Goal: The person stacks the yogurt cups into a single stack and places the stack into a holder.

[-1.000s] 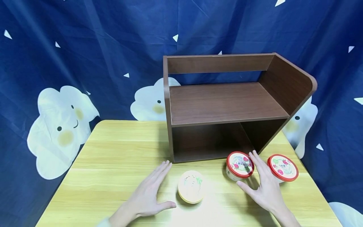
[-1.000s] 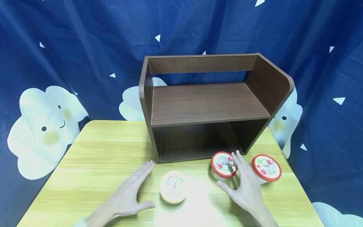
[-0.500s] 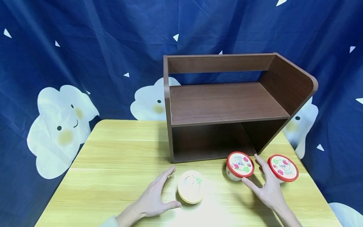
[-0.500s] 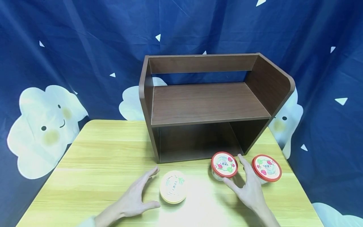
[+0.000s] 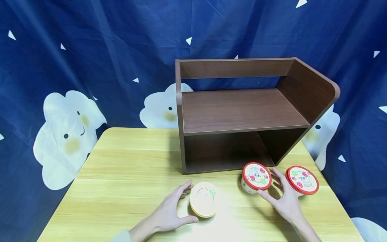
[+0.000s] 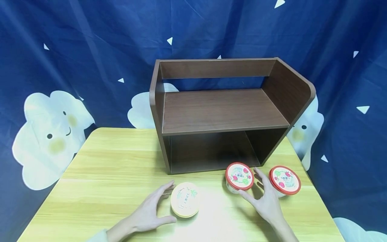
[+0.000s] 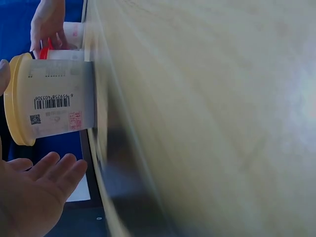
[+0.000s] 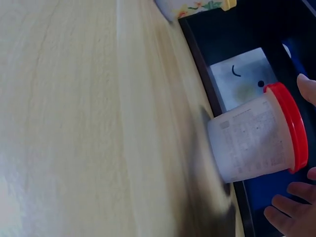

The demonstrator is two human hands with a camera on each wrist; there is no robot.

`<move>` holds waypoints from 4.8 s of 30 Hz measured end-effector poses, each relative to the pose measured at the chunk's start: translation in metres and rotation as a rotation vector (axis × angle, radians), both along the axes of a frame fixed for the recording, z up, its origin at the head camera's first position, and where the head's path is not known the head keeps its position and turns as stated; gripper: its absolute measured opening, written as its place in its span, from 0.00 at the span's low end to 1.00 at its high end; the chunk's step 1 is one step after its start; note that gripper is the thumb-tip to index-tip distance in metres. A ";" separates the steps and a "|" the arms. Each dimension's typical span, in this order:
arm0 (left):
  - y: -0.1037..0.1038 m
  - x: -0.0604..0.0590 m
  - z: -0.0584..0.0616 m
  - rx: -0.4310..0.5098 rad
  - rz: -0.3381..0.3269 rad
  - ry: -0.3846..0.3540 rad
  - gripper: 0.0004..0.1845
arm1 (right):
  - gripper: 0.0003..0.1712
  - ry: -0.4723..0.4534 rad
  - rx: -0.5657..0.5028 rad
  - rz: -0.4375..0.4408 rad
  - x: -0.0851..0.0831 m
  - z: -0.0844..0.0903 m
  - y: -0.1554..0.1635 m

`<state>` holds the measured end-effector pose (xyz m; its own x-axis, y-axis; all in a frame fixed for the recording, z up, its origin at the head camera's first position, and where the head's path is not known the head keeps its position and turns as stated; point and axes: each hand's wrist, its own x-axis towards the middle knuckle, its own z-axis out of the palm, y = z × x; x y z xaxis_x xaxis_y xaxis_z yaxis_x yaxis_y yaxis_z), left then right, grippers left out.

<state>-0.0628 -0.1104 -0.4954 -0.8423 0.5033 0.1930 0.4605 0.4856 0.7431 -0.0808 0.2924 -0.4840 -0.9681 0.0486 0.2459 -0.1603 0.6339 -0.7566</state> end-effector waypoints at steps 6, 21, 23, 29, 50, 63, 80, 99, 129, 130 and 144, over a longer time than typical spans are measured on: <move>0.005 -0.002 -0.001 0.032 -0.008 -0.049 0.57 | 0.56 -0.008 -0.019 0.023 -0.002 -0.007 0.003; 0.015 -0.003 0.002 -0.039 0.015 -0.069 0.57 | 0.57 -0.011 -0.009 0.017 -0.007 -0.012 0.000; 0.016 -0.003 0.002 -0.038 0.018 -0.072 0.57 | 0.58 -0.022 0.002 0.008 -0.008 -0.013 0.000; 0.017 -0.004 0.000 -0.028 0.029 -0.085 0.55 | 0.56 -0.042 0.020 -0.002 -0.010 -0.013 0.000; 0.017 -0.006 0.001 0.015 -0.002 -0.075 0.51 | 0.53 -0.067 0.009 -0.013 -0.011 -0.014 -0.001; 0.018 -0.005 0.000 0.002 0.003 -0.075 0.51 | 0.53 -0.074 -0.011 -0.010 -0.010 -0.013 -0.002; 0.017 -0.005 0.000 -0.005 0.006 -0.088 0.51 | 0.52 -0.061 -0.013 -0.007 -0.008 -0.010 -0.002; 0.017 -0.006 -0.002 -0.006 0.020 -0.120 0.51 | 0.54 0.012 0.030 0.020 -0.005 0.007 -0.013; 0.017 -0.008 -0.002 0.059 -0.011 -0.112 0.50 | 0.56 0.106 0.004 0.240 0.004 0.050 -0.037; 0.017 -0.008 -0.003 0.062 -0.012 -0.113 0.50 | 0.56 0.110 0.004 0.249 0.004 0.051 -0.038; 0.017 -0.009 -0.004 0.103 -0.034 -0.109 0.50 | 0.57 0.101 0.021 0.298 0.005 0.063 -0.048</move>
<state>-0.0720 -0.0939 -0.4990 -0.8441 0.5138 0.1536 0.3893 0.3902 0.8344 -0.0756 0.2445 -0.4207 -0.9095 -0.2396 0.3396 -0.4151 0.5632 -0.7145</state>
